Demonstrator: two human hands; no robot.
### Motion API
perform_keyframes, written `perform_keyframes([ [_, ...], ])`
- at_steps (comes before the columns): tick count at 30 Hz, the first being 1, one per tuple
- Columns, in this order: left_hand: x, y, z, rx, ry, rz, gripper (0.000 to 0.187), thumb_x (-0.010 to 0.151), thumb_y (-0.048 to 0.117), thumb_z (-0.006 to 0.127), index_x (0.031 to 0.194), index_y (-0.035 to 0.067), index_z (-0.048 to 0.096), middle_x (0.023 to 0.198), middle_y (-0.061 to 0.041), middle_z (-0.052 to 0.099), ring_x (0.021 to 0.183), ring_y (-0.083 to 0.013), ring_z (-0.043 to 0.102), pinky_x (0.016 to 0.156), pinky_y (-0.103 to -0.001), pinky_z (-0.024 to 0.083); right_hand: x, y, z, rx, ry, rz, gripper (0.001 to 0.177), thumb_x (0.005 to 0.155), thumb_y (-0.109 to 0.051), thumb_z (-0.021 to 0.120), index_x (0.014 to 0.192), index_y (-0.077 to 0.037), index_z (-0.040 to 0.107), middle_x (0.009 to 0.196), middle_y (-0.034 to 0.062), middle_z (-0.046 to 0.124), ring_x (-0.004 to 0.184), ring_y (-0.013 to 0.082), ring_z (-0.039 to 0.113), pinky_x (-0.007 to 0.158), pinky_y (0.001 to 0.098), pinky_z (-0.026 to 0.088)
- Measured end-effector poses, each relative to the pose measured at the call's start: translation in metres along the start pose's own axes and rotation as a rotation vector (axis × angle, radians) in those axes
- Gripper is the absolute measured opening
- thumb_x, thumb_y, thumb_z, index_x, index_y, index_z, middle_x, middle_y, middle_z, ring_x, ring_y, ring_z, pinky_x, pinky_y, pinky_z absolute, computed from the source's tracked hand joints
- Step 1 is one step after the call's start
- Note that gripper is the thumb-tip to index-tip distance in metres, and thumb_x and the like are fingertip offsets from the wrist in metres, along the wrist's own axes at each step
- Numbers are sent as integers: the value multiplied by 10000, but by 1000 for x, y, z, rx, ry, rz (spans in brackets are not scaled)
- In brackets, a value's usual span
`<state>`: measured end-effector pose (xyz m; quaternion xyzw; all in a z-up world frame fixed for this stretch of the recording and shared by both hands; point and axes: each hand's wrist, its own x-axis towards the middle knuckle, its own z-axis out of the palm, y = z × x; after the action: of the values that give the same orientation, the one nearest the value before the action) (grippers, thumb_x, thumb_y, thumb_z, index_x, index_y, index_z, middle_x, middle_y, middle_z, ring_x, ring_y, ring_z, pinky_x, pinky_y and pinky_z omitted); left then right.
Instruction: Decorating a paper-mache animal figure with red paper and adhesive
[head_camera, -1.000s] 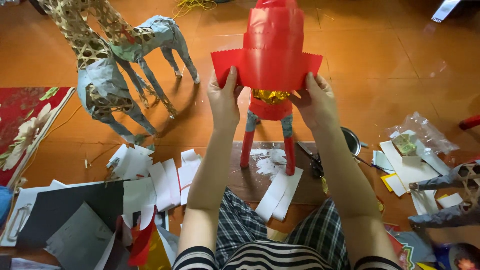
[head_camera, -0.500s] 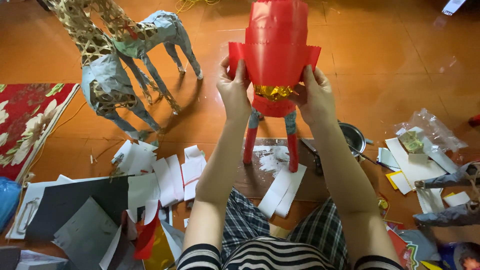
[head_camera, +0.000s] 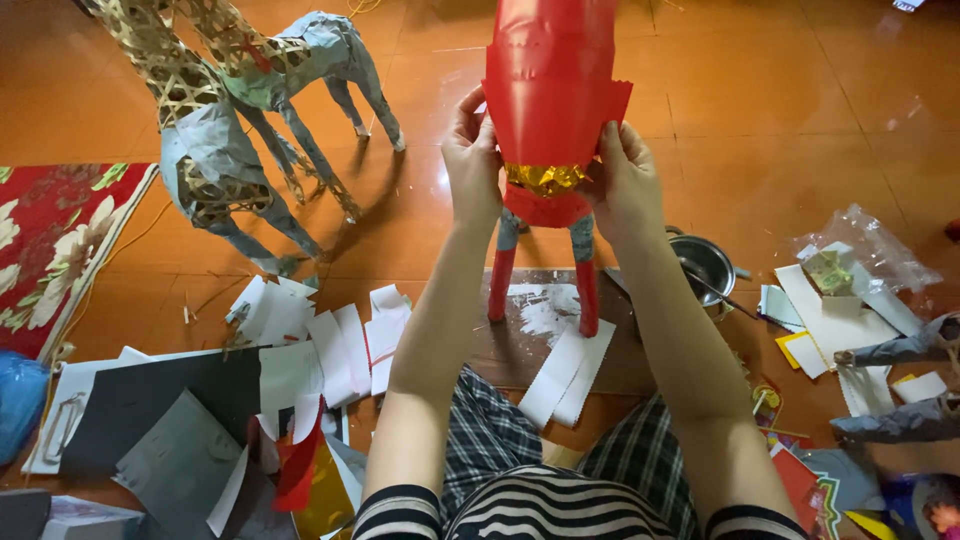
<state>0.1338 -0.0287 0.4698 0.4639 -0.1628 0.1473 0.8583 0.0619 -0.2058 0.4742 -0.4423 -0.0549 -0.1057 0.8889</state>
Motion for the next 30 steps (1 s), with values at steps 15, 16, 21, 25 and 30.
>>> perform_keyframes([
  [15, 14, 0, -2, 30, -74, -158, 357, 1039, 156, 692, 1354, -4, 639, 1219, -129, 702, 958, -153, 682, 759, -282, 574, 3, 14, 17, -189, 98, -139, 277, 1106, -370, 617, 1055, -98, 599, 905, -21, 561, 766, 48, 492, 684, 217, 466],
  [16, 15, 0, -2, 21, -87, -181, 372, 1034, 172, 692, 1353, -10, 639, 1234, -140, 700, 1003, -178, 676, 818, -310, 575, 3, 14, 20, -207, 124, -171, 279, 1091, -353, 643, 1013, -88, 602, 867, -22, 550, 737, 45, 464, 639, 207, 434],
  [21, 24, -18, -16, -85, -121, -303, 484, 996, 41, 676, 1468, -6, 576, 1361, -192, 645, 1111, -244, 676, 903, -360, 593, 10, 16, 24, -197, 93, -189, 295, 1090, -335, 610, 1131, -51, 539, 1031, 43, 553, 903, 96, 527, 793, 270, 496],
  [25, 29, -36, -27, -203, -134, -441, 402, 1014, 47, 687, 1412, 18, 636, 1209, -173, 744, 991, -224, 721, 820, -348, 603, 15, 23, 19, -222, -1, -254, 374, 1111, -338, 551, 1315, -37, 466, 1260, 134, 587, 1152, 200, 625, 983, 375, 580],
  [30, 30, -37, -23, -45, -102, -407, 409, 995, 40, 697, 1397, 11, 628, 1201, -181, 723, 999, -232, 706, 846, -358, 608, 28, 39, 10, -259, 48, -290, 405, 1096, -314, 574, 1366, -36, 459, 1304, 153, 594, 1189, 225, 616, 1006, 399, 555],
])
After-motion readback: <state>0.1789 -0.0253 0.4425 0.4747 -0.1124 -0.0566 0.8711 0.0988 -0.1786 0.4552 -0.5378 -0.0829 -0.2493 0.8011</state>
